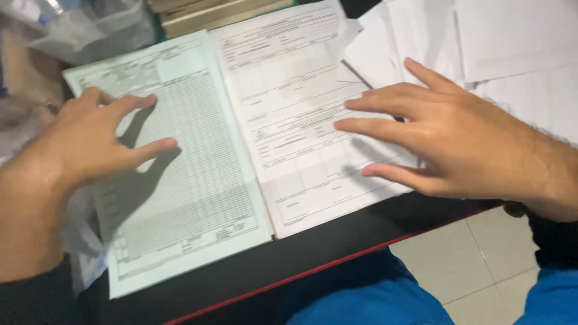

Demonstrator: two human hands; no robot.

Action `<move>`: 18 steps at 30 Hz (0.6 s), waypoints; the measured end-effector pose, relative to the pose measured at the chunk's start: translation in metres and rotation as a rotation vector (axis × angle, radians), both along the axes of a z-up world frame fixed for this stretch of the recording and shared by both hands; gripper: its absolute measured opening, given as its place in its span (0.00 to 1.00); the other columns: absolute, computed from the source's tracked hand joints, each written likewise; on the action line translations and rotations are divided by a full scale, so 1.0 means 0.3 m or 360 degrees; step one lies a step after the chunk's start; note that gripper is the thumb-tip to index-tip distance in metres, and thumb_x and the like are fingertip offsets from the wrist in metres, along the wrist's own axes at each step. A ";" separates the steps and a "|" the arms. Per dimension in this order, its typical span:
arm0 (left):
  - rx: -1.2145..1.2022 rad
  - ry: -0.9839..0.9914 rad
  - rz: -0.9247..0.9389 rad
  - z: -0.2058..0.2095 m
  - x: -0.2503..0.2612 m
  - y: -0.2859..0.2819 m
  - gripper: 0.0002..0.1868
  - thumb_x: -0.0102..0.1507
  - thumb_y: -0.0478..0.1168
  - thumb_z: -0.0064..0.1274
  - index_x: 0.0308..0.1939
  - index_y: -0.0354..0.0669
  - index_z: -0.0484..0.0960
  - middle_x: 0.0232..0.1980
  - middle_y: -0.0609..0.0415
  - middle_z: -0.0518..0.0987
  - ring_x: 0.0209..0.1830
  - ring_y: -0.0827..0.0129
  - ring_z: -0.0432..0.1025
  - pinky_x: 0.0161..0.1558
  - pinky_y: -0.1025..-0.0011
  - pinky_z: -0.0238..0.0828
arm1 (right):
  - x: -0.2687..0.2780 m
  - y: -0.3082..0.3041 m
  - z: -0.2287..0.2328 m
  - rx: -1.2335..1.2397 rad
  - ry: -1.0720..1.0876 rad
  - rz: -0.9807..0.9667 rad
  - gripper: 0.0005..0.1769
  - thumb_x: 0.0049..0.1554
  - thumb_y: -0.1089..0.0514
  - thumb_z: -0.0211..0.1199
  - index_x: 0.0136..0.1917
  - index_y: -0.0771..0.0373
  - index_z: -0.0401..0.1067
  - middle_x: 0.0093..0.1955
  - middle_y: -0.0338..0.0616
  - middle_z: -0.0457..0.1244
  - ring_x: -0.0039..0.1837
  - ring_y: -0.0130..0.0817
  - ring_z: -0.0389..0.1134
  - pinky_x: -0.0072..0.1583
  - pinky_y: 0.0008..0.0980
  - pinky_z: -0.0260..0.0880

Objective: Sorting and organizing printed documents and envelopes on a desk

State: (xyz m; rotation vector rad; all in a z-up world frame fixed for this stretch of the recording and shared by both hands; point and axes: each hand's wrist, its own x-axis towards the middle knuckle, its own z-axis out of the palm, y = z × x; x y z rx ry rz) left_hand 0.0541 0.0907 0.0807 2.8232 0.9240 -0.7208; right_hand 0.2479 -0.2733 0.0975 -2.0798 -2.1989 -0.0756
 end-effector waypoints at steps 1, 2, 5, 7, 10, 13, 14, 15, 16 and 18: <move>0.0033 0.0049 0.0097 0.000 0.015 0.000 0.47 0.52 0.78 0.46 0.75 0.79 0.65 0.74 0.37 0.63 0.73 0.40 0.61 0.73 0.37 0.44 | 0.022 -0.066 -0.011 0.0054 0.0007 -0.0158 0.34 0.56 0.41 0.64 0.72 0.54 0.68 0.70 0.48 0.65 0.70 0.42 0.66 0.74 0.66 0.58; 0.0036 0.0045 0.0049 -0.017 0.021 0.011 0.47 0.52 0.78 0.46 0.75 0.79 0.65 0.74 0.37 0.63 0.73 0.40 0.61 0.73 0.37 0.44 | 0.045 -0.122 -0.029 0.0057 0.0004 -0.0205 0.34 0.56 0.41 0.64 0.72 0.54 0.68 0.70 0.48 0.65 0.70 0.42 0.66 0.74 0.66 0.58; 0.0167 -0.0078 -0.0022 -0.115 0.018 0.079 0.42 0.55 0.77 0.47 0.69 0.72 0.76 0.57 0.30 0.80 0.72 0.50 0.65 0.66 0.49 0.62 | 0.124 -0.276 -0.084 0.0138 -0.0002 -0.0621 0.25 0.58 0.47 0.64 0.67 0.55 0.75 0.67 0.46 0.69 0.69 0.39 0.69 0.75 0.64 0.61; 0.0644 -0.0663 -0.0551 -0.242 -0.016 0.171 0.45 0.57 0.82 0.48 0.65 0.62 0.86 0.58 0.36 0.80 0.62 0.47 0.73 0.65 0.56 0.68 | 0.181 -0.363 -0.128 0.0408 -0.0084 -0.0761 0.20 0.62 0.62 0.68 0.67 0.68 0.79 0.64 0.57 0.72 0.65 0.48 0.72 0.71 0.48 0.70; 0.0764 -0.0725 -0.0810 -0.132 0.112 -0.021 0.38 0.63 0.77 0.49 0.65 0.60 0.85 0.58 0.45 0.81 0.56 0.47 0.74 0.58 0.56 0.71 | 0.275 -0.454 -0.166 0.0450 -0.0077 -0.0922 0.17 0.65 0.64 0.69 0.66 0.67 0.81 0.64 0.50 0.72 0.64 0.47 0.69 0.67 0.44 0.68; 0.0504 -0.0313 -0.0916 0.023 0.253 -0.271 0.42 0.61 0.78 0.38 0.69 0.59 0.72 0.65 0.48 0.78 0.66 0.57 0.72 0.74 0.40 0.51 | 0.400 -0.500 -0.176 0.0347 -0.0042 -0.0962 0.25 0.61 0.57 0.72 0.70 0.66 0.79 0.63 0.55 0.67 0.67 0.52 0.66 0.66 0.48 0.66; 0.0506 -0.0314 -0.0926 0.017 0.265 -0.308 0.42 0.61 0.78 0.38 0.69 0.59 0.72 0.65 0.48 0.78 0.66 0.57 0.72 0.74 0.40 0.51 | 0.429 -0.495 -0.171 0.0349 -0.0042 -0.0972 0.25 0.61 0.57 0.72 0.70 0.66 0.79 0.63 0.55 0.67 0.67 0.52 0.66 0.66 0.48 0.66; 0.0396 -0.0410 -0.1028 0.009 0.276 -0.348 0.39 0.59 0.73 0.47 0.66 0.58 0.74 0.62 0.49 0.79 0.63 0.55 0.73 0.74 0.38 0.54 | 0.455 -0.492 -0.165 0.0250 0.0076 -0.1020 0.24 0.60 0.54 0.73 0.68 0.62 0.79 0.62 0.52 0.66 0.64 0.48 0.65 0.64 0.45 0.65; 0.0284 -0.0508 -0.1127 0.002 0.287 -0.386 0.36 0.57 0.68 0.55 0.63 0.57 0.76 0.60 0.50 0.79 0.61 0.54 0.74 0.73 0.35 0.56 | 0.482 -0.490 -0.159 0.0150 0.0195 -0.1065 0.24 0.58 0.51 0.73 0.65 0.59 0.78 0.61 0.49 0.65 0.62 0.44 0.65 0.61 0.42 0.63; 0.0241 -0.0596 -0.1222 -0.015 0.294 -0.444 0.35 0.58 0.69 0.54 0.62 0.55 0.76 0.58 0.50 0.80 0.59 0.55 0.75 0.72 0.36 0.58 | 0.499 -0.472 -0.154 0.0147 0.0310 -0.1109 0.19 0.57 0.53 0.73 0.60 0.59 0.78 0.58 0.46 0.64 0.59 0.41 0.64 0.60 0.39 0.64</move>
